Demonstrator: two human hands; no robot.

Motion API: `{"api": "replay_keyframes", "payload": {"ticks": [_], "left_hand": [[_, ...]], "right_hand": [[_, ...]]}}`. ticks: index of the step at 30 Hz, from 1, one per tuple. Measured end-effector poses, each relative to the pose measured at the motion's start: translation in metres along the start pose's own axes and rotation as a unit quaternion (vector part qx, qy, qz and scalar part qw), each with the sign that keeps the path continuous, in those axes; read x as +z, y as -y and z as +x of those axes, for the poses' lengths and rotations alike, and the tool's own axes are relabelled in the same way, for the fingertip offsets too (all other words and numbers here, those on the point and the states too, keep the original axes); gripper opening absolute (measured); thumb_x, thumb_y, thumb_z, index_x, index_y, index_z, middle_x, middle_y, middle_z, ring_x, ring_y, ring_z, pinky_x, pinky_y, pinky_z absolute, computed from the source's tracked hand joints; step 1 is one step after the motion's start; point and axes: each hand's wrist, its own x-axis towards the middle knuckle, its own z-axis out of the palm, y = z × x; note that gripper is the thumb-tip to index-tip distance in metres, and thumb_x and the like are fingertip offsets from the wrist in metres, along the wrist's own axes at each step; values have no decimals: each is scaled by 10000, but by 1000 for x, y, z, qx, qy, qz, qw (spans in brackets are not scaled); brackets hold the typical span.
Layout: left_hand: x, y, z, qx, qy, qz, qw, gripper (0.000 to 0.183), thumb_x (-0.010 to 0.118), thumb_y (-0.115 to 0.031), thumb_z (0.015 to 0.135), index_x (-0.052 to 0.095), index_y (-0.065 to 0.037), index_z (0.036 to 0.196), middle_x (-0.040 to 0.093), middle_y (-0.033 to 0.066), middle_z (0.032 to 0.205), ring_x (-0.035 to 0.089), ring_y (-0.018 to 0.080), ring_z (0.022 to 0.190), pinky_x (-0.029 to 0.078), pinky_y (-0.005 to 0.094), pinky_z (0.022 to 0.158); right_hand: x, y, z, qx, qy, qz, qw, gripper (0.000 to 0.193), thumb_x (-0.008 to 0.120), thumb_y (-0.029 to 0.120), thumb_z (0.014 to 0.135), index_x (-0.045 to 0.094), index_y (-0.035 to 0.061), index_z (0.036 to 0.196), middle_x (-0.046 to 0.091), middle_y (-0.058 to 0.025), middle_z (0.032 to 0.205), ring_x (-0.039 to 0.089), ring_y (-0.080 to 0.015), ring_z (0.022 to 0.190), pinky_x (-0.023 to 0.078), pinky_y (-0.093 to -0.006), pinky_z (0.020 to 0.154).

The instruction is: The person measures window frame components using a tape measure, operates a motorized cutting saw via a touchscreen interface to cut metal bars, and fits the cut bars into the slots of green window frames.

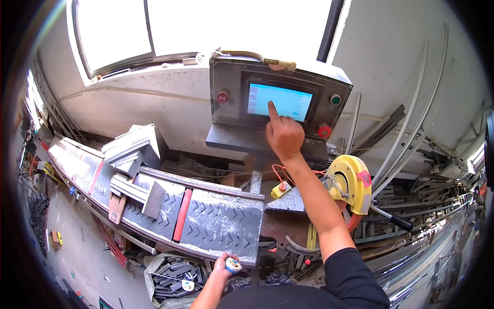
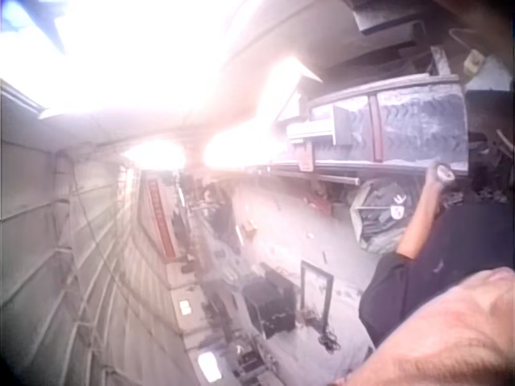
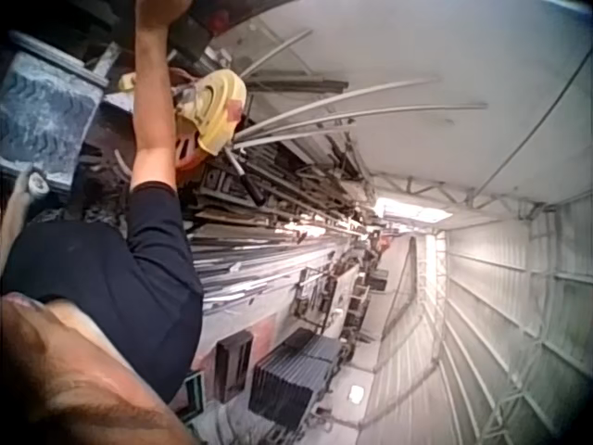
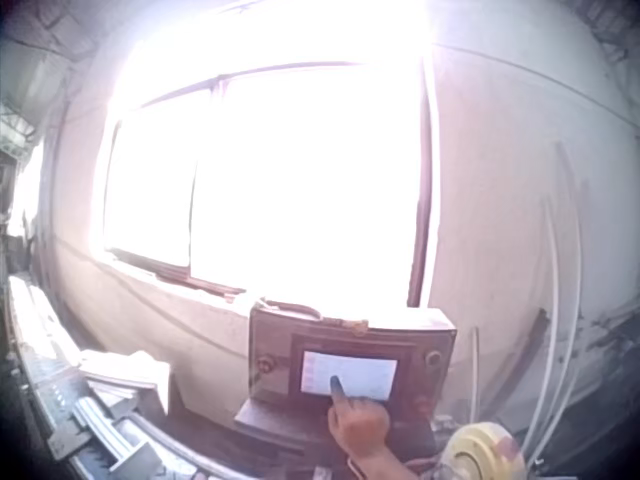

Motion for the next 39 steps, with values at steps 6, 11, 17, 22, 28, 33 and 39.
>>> {"api": "replay_keyframes", "payload": {"ticks": [6, 11, 17, 22, 28, 33, 39], "left_hand": [[-3, -2, -9, -6, -2, -8, 1000, 408, 404, -407, 1013, 507, -36, 879, 609, 161, 896, 606, 323, 835, 507, 493, 821], [-11, 2, -10, -14, -7, -20, 1000, 417, 392, -424, 1013, 503, -47, 874, 603, 145, 871, 601, 315, 810, 501, 499, 810], [-18, 5, -7, -15, -4, 7, 1000, 425, 390, -436, 1012, 507, -51, 876, 603, 135, 877, 601, 312, 808, 496, 497, 812], [-20, 5, -5, -10, -17, 11, 1000, 429, 387, -440, 1012, 509, -52, 877, 602, 133, 876, 602, 311, 808, 493, 495, 817], [-22, 6, -1, -10, -9, 17, 1000, 430, 380, -433, 1015, 507, -53, 860, 595, 133, 859, 599, 307, 785, 497, 491, 803], [-32, 9, 2, -18, 12, -26, 999, 421, 380, -430, 1015, 512, -62, 859, 604, 132, 856, 601, 309, 775, 494, 496, 795], [-41, 14, 1, -2, -21, 8, 1000, 420, 378, -430, 1014, 519, -61, 870, 627, 138, 899, 607, 315, 814, 477, 508, 817]], "right_hand": [[-6, -1, 0, -26, -36, 27, 999, 517, 657, 70, 714, 632, 81, 1230, 501, -37, 573, 507, -210, 514, 433, -334, 485], [-8, 3, 2, -48, -40, 40, 997, 498, 651, 64, 721, 637, 81, 1218, 496, -33, 573, 504, -209, 516, 435, -335, 495], [-8, 4, 2, -9, -21, 15, 1000, 522, 653, 71, 722, 615, 80, 1243, 503, -39, 583, 504, -209, 520, 431, -337, 481], [-4, 1, 3, 8, -19, 4, 1000, 490, 656, 67, 718, 637, 75, 1207, 509, -45, 582, 515, -209, 526, 432, -336, 480], [-11, 2, 0, -43, -24, 59, 997, 405, 644, 51, 731, 678, 88, 1133, 552, -56, 597, 550, -218, 542, 465, -343, 525], [-14, 6, 2, -45, -35, 69, 996, 346, 630, 42, 739, 689, 75, 1078, 557, -60, 590, 548, -222, 533, 462, -339, 518], [-10, 0, 0, -16, -78, 44, 996, 375, 639, 55, 723, 676, 42, 1096, 539, -54, 582, 529, -221, 509, 443, -334, 488]]}}
